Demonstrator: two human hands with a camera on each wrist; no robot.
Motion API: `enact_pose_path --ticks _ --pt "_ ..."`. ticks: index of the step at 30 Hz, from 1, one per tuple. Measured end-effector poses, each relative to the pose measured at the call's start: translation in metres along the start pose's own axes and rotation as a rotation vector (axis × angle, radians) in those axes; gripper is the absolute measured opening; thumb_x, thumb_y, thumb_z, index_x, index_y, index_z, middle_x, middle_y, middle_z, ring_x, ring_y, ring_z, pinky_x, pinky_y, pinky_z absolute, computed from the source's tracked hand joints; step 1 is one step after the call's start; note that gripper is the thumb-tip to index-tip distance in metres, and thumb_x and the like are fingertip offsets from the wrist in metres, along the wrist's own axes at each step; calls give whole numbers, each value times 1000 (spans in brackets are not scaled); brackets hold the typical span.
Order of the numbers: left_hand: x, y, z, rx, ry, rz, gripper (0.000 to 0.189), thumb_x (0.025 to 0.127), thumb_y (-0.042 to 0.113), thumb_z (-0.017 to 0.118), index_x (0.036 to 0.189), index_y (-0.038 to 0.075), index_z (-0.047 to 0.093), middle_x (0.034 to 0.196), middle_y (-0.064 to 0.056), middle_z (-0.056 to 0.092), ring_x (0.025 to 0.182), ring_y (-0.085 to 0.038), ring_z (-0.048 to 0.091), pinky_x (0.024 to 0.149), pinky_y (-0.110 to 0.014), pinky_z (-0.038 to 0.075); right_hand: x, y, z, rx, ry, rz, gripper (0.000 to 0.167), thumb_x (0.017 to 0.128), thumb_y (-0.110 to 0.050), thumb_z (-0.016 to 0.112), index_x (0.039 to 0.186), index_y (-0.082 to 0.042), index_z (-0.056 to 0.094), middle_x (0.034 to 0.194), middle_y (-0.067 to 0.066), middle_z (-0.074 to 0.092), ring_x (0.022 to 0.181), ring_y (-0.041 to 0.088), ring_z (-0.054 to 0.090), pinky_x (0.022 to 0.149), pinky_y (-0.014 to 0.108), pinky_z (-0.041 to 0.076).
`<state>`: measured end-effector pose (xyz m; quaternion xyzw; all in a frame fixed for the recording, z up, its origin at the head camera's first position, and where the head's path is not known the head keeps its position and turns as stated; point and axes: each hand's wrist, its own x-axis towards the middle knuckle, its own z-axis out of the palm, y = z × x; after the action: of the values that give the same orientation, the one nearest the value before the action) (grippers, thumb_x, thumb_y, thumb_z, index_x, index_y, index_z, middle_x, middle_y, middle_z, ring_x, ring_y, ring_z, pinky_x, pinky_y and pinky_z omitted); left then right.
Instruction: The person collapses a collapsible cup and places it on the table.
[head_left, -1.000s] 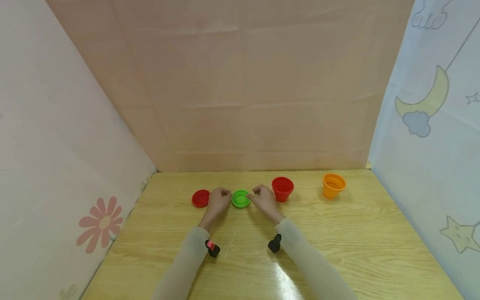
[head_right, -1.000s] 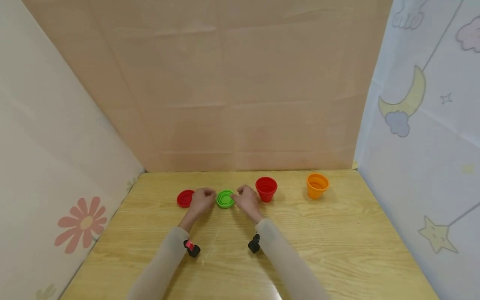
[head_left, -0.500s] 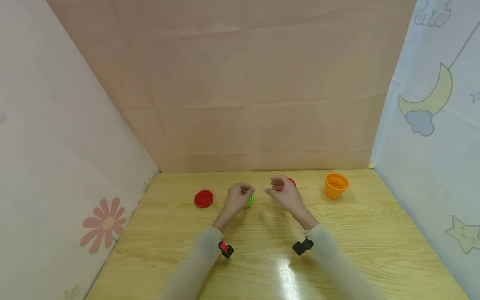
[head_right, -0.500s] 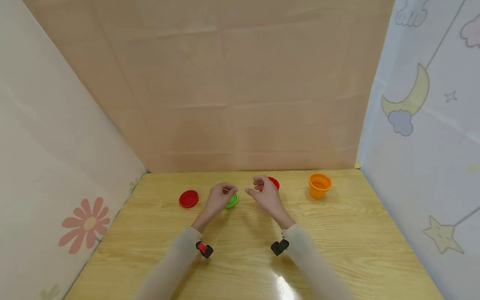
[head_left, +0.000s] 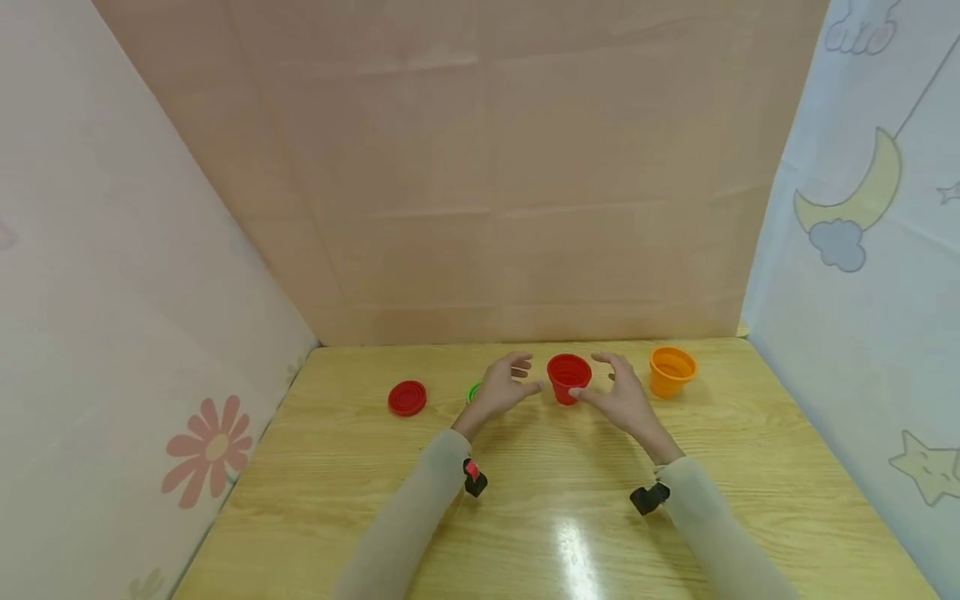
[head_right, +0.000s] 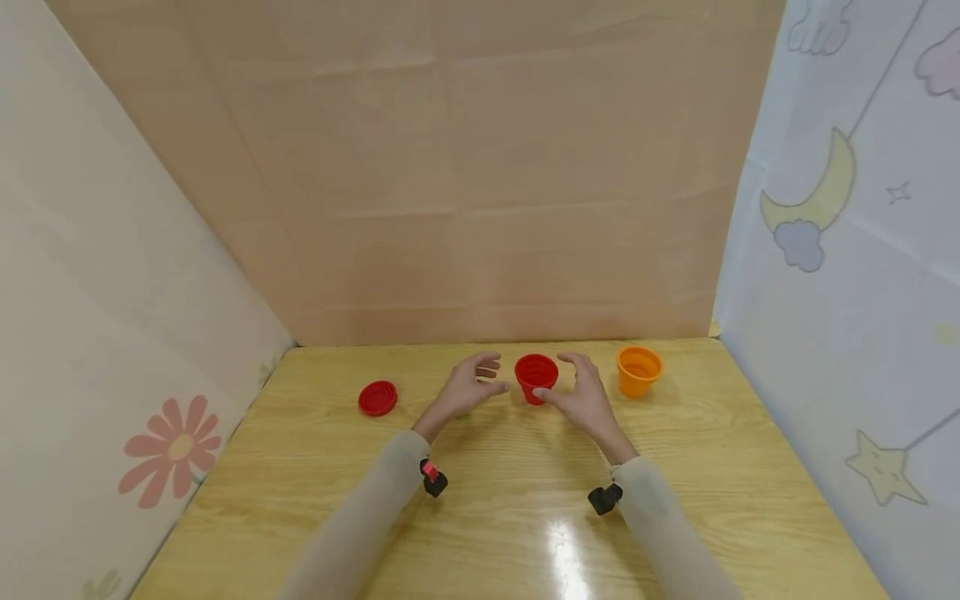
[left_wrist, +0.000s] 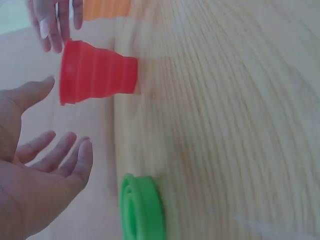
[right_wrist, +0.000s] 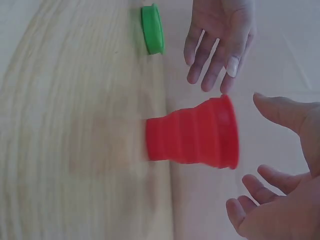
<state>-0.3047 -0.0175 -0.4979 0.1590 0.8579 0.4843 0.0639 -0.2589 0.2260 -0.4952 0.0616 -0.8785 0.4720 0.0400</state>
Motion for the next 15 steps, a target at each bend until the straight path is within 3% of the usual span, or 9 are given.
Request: enact_pose_path --ticks 7,15 --pt "17 -11 14 -104 -75 -3 69 93 27 81 154 11 51 147 -14 63 132 -31 64 106 -44 59 10 23 5 159 -56 66 87 94 -26 81 159 5 33 164 30 39 150 48 40 123 59 40" --pt "30 -18 27 -217 -115 1 70 91 23 84 153 13 53 147 -6 64 129 -28 66 106 -44 59 20 37 13 244 -105 93 78 96 -19 78 159 2 37 159 28 47 147 45 49 114 50 52"
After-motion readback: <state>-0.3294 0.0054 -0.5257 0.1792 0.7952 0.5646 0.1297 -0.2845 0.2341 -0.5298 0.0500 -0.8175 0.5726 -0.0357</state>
